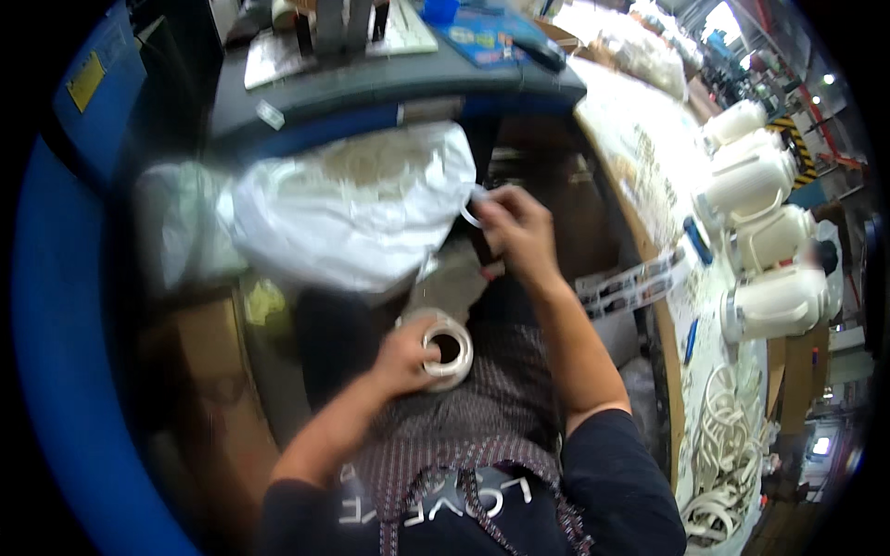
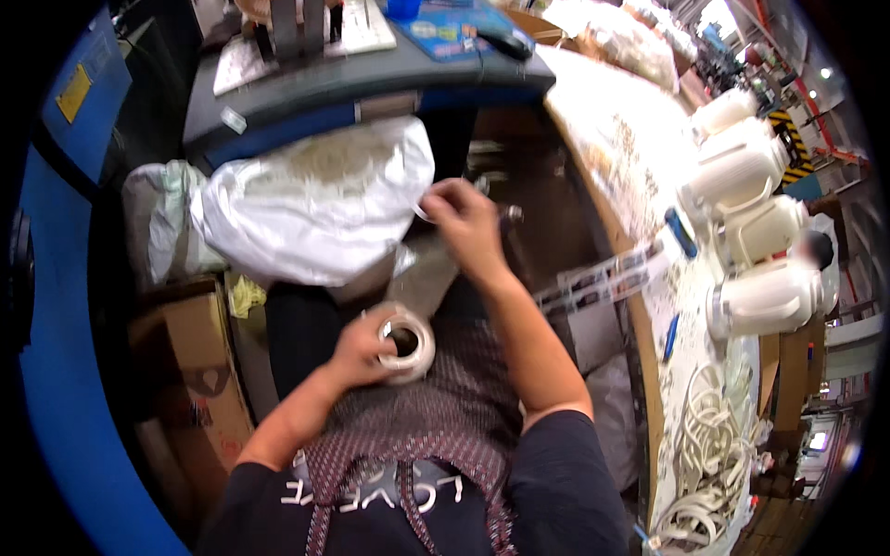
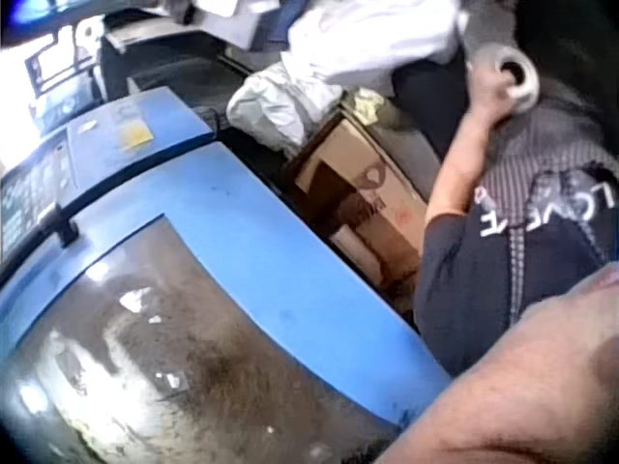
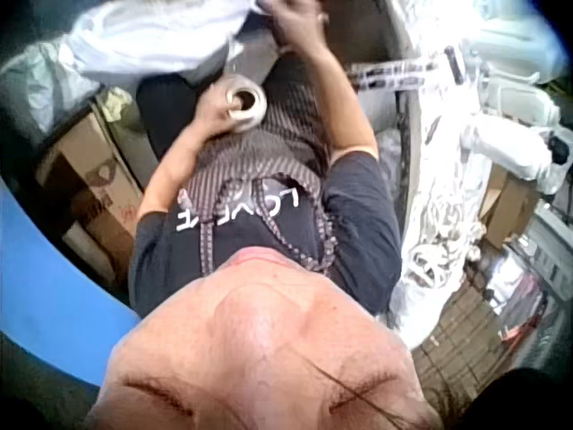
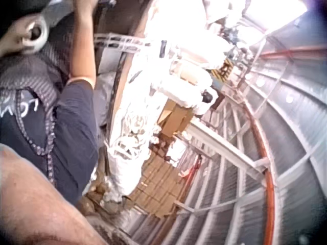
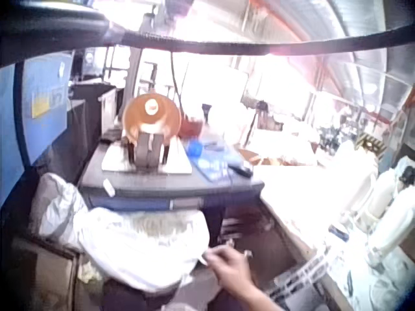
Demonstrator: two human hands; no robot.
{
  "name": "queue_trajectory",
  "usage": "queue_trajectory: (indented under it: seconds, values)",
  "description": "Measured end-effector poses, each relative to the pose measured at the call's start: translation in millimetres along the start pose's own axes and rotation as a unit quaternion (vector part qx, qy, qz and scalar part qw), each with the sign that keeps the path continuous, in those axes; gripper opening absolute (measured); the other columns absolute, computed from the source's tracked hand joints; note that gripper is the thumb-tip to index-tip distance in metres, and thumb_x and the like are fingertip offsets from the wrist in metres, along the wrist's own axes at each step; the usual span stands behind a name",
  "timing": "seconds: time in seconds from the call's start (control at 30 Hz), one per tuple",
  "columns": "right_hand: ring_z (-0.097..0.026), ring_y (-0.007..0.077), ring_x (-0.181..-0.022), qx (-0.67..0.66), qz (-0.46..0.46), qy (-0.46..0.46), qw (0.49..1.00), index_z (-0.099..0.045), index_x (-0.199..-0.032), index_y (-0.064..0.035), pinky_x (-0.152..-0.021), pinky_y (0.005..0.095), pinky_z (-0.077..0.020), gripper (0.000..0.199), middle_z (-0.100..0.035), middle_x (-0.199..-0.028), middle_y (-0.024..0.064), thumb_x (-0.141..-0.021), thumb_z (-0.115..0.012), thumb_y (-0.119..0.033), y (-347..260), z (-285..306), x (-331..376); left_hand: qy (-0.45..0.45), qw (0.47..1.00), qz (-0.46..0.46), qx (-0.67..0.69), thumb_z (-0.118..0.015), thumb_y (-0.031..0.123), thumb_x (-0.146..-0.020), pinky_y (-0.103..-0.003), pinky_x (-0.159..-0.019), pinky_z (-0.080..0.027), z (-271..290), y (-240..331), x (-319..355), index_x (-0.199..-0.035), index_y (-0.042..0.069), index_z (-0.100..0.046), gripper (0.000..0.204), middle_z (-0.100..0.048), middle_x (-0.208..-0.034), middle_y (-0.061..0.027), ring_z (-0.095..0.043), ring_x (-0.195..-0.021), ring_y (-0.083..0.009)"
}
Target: The person assembles white electric kettles by inserting a metal filter into the body, attaching the handle, applying a sticker label to the side, and inserting a white plastic ring into the base. The person repeats this sequence for multiple kettles.
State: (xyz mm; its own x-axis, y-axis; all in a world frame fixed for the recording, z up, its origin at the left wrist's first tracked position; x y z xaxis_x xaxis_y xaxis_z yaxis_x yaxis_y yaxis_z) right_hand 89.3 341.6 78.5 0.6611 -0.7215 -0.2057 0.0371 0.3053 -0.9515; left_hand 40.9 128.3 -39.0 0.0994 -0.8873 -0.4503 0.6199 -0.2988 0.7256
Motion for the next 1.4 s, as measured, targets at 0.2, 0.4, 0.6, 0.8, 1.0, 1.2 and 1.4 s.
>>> queue_trajectory:
  seconds: [0.2, 0.4, 0.6, 0.8, 1.0, 1.2, 1.4]
  values:
    - [-0.056, 0.0224, -0.063, 0.306, -0.061, 0.077, 0.947, -0.059, -0.085, -0.0026, -0.056, 0.0311, -0.0426, 0.023, -0.054, -0.067, 0.0046, -0.082, -0.072, -0.021, 76, 74, 196, 0.120, 0.985, -0.125, 0.003, -0.092, 0.036, -0.052, -0.043, -0.085, -0.052, 53, 106, -43, -0.092, 0.007, -0.062, 0.058, -0.064, -0.106, -0.0181, -0.063, -0.098, -0.0354]
    - [-0.061, 0.0255, -0.075, 0.480, 0.224, -0.119, 0.840, -0.058, -0.068, -0.0084, -0.083, 0.0429, -0.0463, 0.025, -0.058, -0.070, 0.0066, -0.073, -0.075, -0.026, 44, 79, 219, 0.124, 0.974, -0.188, -0.021, -0.092, 0.045, -0.053, -0.045, -0.087, -0.050, 52, 172, -63, -0.140, 0.001, -0.028, 0.117, -0.063, -0.108, -0.0176, -0.062, -0.100, -0.0345]
    - [-0.068, 0.0253, -0.074, 0.248, -0.107, -0.188, 0.944, -0.066, -0.096, 0.0011, -0.065, 0.0379, -0.0538, 0.022, -0.068, -0.073, 0.0118, -0.084, -0.068, -0.017, 41, 112, 195, 0.087, 0.988, -0.125, 0.038, -0.091, 0.037, -0.057, -0.048, -0.100, -0.039, 28, 175, -58, -0.150, 0.002, -0.015, 0.124, -0.063, -0.121, -0.0151, -0.058, -0.113, -0.0346]
    - [-0.069, 0.0227, -0.096, -0.056, 0.073, -0.144, 0.985, -0.054, -0.128, -0.0024, -0.070, 0.0295, -0.0580, 0.044, -0.059, -0.124, 0.0198, -0.085, -0.065, 0.000, -131, 73, 201, 0.105, 0.990, -0.092, 0.007, -0.092, 0.028, -0.057, -0.045, -0.097, -0.044, 30, 180, -59, -0.150, -0.001, -0.005, 0.130, -0.063, -0.122, -0.0148, -0.059, -0.114, -0.0350]
    - [-0.069, 0.0272, -0.076, 0.292, 0.305, -0.298, 0.856, -0.064, -0.092, -0.0054, -0.056, 0.0326, -0.0566, 0.027, -0.064, -0.102, 0.0083, -0.065, -0.065, 0.002, -126, 55, 194, 0.112, 0.988, -0.101, -0.030, -0.091, 0.030, -0.056, -0.043, -0.093, -0.049, 29, 178, -53, -0.149, -0.005, -0.008, 0.129, -0.066, -0.117, -0.0137, -0.063, -0.108, -0.0344]
    - [-0.064, 0.0153, -0.070, 0.489, 0.423, -0.382, 0.660, -0.063, -0.094, -0.0113, -0.056, 0.0296, -0.0516, 0.021, -0.059, -0.088, 0.0042, -0.075, -0.063, -0.019, -122, 44, 189, 0.113, 0.982, -0.143, -0.056, -0.087, 0.032, -0.060, -0.045, -0.094, -0.048, 26, 181, -47, -0.147, -0.002, -0.020, 0.115, -0.063, -0.122, -0.0129, -0.063, -0.108, -0.0350]
    - [-0.063, 0.0219, -0.068, 0.334, 0.264, -0.443, 0.789, -0.067, -0.100, -0.0144, -0.059, 0.0360, -0.0462, 0.035, -0.062, -0.072, 0.0001, -0.065, -0.068, -0.011, -136, 60, 178, -0.001, 0.980, -0.137, -0.147, -0.079, 0.032, -0.058, -0.048, -0.094, -0.048, 36, 190, -52, -0.087, 0.012, -0.066, 0.038, -0.061, -0.120, -0.0122, -0.060, -0.111, -0.0352]
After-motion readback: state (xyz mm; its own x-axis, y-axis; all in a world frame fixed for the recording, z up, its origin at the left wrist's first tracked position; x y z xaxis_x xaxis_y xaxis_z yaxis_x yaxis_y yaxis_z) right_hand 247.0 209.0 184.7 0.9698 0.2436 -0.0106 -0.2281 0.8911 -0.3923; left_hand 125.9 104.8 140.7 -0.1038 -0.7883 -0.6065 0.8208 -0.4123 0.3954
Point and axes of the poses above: each hand's wrist, its own x-axis away from the middle knuckle, its own z-axis out of the back of the hand, y = z × x, the point moved 4 cm from there along -x, towards the middle knuckle
